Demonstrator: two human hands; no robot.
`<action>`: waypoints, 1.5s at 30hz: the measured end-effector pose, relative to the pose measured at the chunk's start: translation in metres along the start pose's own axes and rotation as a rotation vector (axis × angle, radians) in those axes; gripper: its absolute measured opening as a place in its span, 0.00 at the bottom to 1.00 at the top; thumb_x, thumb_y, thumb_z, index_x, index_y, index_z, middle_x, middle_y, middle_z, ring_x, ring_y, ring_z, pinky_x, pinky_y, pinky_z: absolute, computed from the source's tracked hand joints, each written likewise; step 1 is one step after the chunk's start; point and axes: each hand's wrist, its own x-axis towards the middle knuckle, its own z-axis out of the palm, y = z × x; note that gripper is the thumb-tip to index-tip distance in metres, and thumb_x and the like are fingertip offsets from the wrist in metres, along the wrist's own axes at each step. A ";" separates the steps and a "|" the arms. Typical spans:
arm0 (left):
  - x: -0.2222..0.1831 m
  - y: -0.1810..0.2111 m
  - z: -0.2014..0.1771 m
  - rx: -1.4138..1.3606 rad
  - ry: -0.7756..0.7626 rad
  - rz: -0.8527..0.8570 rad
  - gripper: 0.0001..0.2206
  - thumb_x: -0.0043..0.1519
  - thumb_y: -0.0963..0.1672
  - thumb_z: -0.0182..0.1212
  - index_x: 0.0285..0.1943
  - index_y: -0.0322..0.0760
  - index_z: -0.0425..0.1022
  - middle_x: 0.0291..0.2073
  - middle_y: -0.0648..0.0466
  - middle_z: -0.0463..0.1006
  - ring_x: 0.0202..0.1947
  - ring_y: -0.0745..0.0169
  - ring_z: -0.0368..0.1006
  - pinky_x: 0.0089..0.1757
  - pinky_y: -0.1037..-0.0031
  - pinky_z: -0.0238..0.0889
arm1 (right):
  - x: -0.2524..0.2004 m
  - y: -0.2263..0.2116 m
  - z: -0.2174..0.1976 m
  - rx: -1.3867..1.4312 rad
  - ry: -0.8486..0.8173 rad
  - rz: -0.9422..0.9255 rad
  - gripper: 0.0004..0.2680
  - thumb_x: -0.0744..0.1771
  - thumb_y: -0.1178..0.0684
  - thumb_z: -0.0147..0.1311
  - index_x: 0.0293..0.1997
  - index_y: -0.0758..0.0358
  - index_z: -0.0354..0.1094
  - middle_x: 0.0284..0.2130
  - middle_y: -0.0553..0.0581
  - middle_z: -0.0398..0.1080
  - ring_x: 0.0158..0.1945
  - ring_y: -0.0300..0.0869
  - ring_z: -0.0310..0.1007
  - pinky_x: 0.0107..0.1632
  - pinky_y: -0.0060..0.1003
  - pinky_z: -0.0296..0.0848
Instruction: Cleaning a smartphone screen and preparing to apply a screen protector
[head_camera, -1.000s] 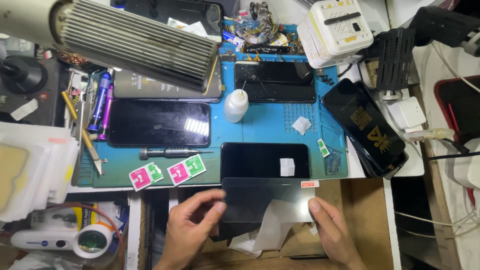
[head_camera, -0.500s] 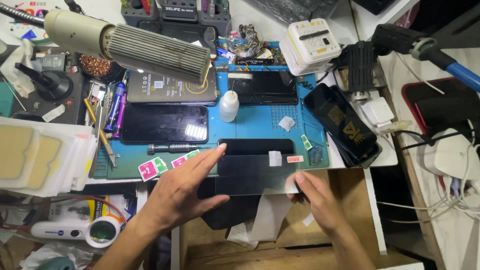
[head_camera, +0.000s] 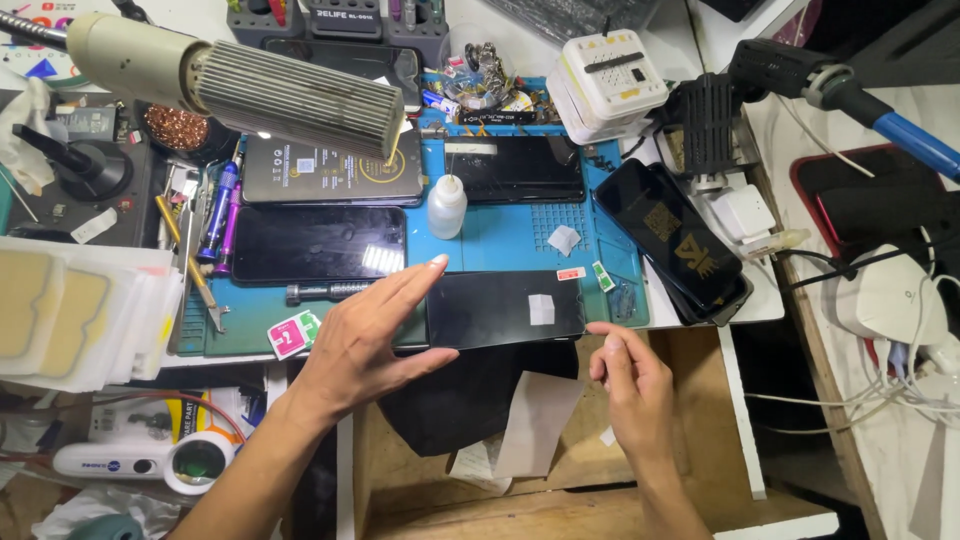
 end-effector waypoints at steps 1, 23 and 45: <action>0.001 0.000 0.000 0.015 -0.006 -0.008 0.39 0.59 0.52 0.72 0.76 0.36 0.58 0.65 0.42 0.73 0.61 0.48 0.75 0.52 0.65 0.71 | 0.002 0.004 0.001 0.021 0.019 -0.026 0.12 0.71 0.51 0.43 0.47 0.61 0.77 0.19 0.51 0.65 0.25 0.35 0.61 0.30 0.29 0.61; -0.007 -0.013 0.007 0.079 -0.030 -0.064 0.51 0.53 0.52 0.80 0.79 0.38 0.46 0.65 0.57 0.77 0.26 0.59 0.72 0.33 0.67 0.69 | 0.000 -0.001 -0.005 -0.098 -0.085 0.024 0.17 0.69 0.50 0.45 0.64 0.53 0.73 0.20 0.45 0.65 0.21 0.32 0.53 0.26 0.28 0.56; 0.005 -0.009 0.005 0.106 -0.198 -0.296 0.59 0.47 0.55 0.80 0.81 0.41 0.36 0.62 0.66 0.77 0.24 0.61 0.77 0.29 0.61 0.72 | 0.001 0.001 -0.004 -0.070 -0.098 0.006 0.17 0.69 0.51 0.46 0.65 0.51 0.72 0.19 0.44 0.65 0.20 0.32 0.50 0.25 0.29 0.53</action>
